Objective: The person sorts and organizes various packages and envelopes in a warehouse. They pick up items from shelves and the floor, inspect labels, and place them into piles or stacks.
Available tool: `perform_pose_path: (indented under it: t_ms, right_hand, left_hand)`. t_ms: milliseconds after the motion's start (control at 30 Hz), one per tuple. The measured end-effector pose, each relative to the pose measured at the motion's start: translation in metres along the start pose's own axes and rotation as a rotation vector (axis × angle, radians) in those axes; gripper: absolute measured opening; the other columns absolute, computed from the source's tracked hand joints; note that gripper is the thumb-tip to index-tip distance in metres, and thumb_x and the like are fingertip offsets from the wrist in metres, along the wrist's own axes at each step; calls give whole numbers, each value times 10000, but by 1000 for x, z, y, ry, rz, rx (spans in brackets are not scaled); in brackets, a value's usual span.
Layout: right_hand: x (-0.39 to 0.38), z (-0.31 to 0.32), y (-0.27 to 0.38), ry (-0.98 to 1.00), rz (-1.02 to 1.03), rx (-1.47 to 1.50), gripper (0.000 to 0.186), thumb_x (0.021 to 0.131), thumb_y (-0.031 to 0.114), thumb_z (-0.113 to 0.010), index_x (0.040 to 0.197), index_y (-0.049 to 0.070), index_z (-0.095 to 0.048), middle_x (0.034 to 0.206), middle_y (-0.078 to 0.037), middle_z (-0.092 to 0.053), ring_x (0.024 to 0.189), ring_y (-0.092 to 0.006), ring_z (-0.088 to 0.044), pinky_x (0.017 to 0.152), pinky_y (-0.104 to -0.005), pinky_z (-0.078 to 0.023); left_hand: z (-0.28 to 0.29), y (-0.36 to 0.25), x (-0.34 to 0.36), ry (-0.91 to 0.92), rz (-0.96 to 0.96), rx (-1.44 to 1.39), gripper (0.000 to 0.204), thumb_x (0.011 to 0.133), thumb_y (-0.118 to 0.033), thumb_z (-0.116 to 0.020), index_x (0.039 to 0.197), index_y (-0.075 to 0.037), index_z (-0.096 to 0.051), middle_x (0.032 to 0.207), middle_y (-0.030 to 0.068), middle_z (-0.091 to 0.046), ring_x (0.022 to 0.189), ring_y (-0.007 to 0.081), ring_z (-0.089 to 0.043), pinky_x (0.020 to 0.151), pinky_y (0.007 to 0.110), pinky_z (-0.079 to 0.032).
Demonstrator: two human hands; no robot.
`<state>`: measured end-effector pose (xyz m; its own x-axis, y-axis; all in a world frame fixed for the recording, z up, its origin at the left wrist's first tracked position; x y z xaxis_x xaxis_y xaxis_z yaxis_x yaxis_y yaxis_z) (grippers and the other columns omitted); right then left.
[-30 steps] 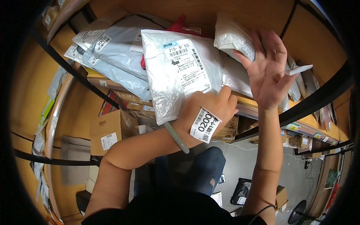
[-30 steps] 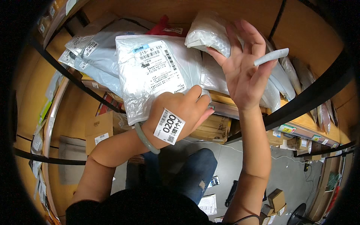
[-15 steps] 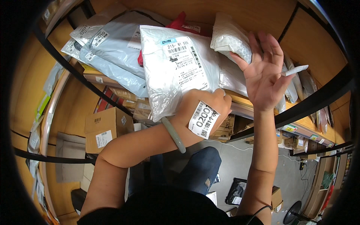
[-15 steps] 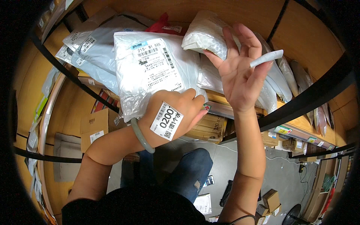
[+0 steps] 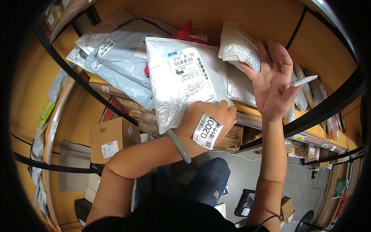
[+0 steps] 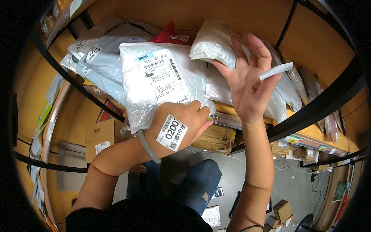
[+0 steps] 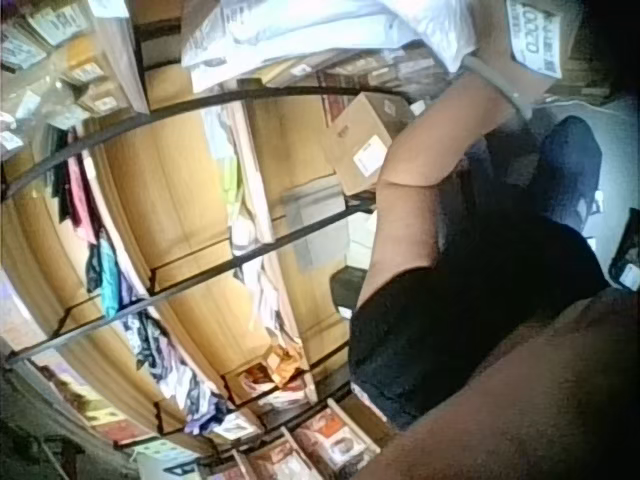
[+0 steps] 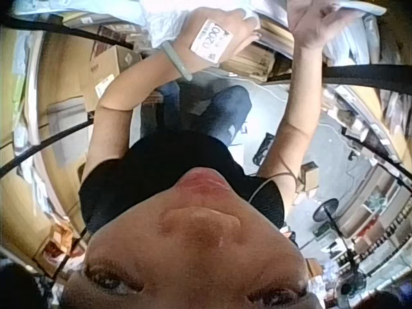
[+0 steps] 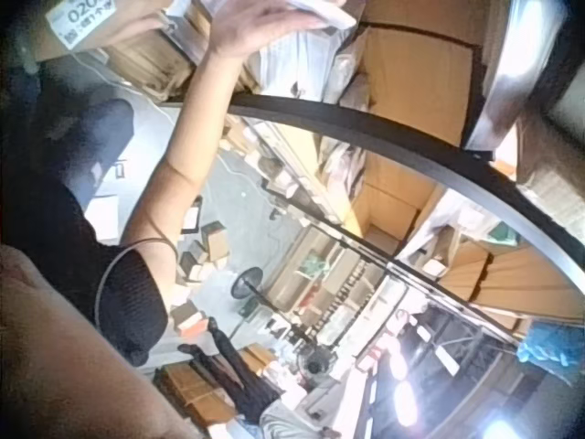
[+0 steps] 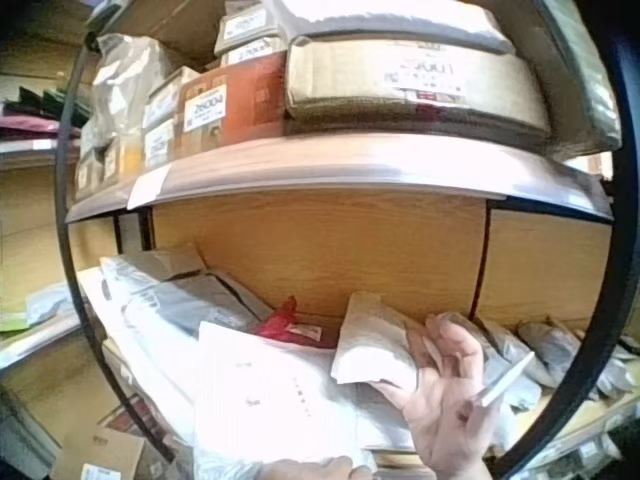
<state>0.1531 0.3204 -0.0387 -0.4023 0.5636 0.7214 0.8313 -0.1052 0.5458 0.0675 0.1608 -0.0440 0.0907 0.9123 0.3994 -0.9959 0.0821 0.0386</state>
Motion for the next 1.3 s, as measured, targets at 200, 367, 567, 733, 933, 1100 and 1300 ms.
perform_pose_path:
  t_ms: [200,367,567,733,933,1100,1300]
  right_hand:
    - [0,1,0,8,5,18,882,968,730,-391,1563,94,-251,1627,-114,-214,1522,-375,-160,1086,-649,-408]
    - [0,4,1,3,4,45,883,971,737,-364,1556,85,-256,1625,-117,-211,1519,-372,-172,1082,-653,-415]
    - [1,4,3,111,-2,-112,831,991,727,-282,1502,72,-311,1538,-157,-326,1433,-356,-377,1047,-517,-518]
    - [-43,23,20,-117,-19,-298,775,1015,695,-257,1383,33,-422,1228,-210,-608,983,-317,-693,806,-395,-610]
    - [-90,45,26,-25,624,-1220,414,944,431,-616,1145,69,-602,962,-113,-680,672,-210,-623,574,-299,-492]
    - [-70,36,15,186,751,-1817,226,784,182,-715,999,129,-667,888,-7,-657,622,-158,-578,511,-289,-429]
    - [-75,43,18,244,841,-1922,218,748,167,-692,965,148,-681,826,34,-639,575,-99,-500,480,-248,-337]
  left_hand:
    - [0,2,0,-16,-12,-17,257,903,-314,-708,828,-76,-646,736,75,-618,536,246,-645,463,331,-485]
    - [2,1,4,6,15,-32,234,907,-301,-705,911,-78,-634,814,87,-613,593,250,-665,481,342,-496]
    - [11,1,17,-167,214,-193,342,939,-213,-639,1182,24,-598,1069,206,-660,754,311,-699,627,363,-563]
    - [26,25,48,197,554,-1094,579,995,-141,-494,1501,95,-342,1475,280,-483,1075,257,-687,815,300,-580]
    - [43,31,83,2,477,-1451,578,954,-95,-496,1486,95,-372,873,34,-610,538,20,-435,737,286,-597]
    - [58,38,107,2,457,-1393,542,929,-80,-524,1445,72,-461,1089,67,-701,487,12,-375,681,283,-590]
    - [69,45,118,83,458,-1463,527,927,-58,-522,1434,76,-466,1166,73,-687,486,8,-345,630,255,-599]
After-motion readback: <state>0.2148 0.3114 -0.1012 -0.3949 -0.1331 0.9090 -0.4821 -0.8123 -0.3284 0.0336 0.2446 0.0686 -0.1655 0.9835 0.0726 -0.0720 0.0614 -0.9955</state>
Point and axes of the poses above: each hand's wrist, its own x-axis towards the middle knuckle, its own z-axis out of the back of the hand, y = z × x, the point moved 2 cm from there along x, towards the middle knuckle
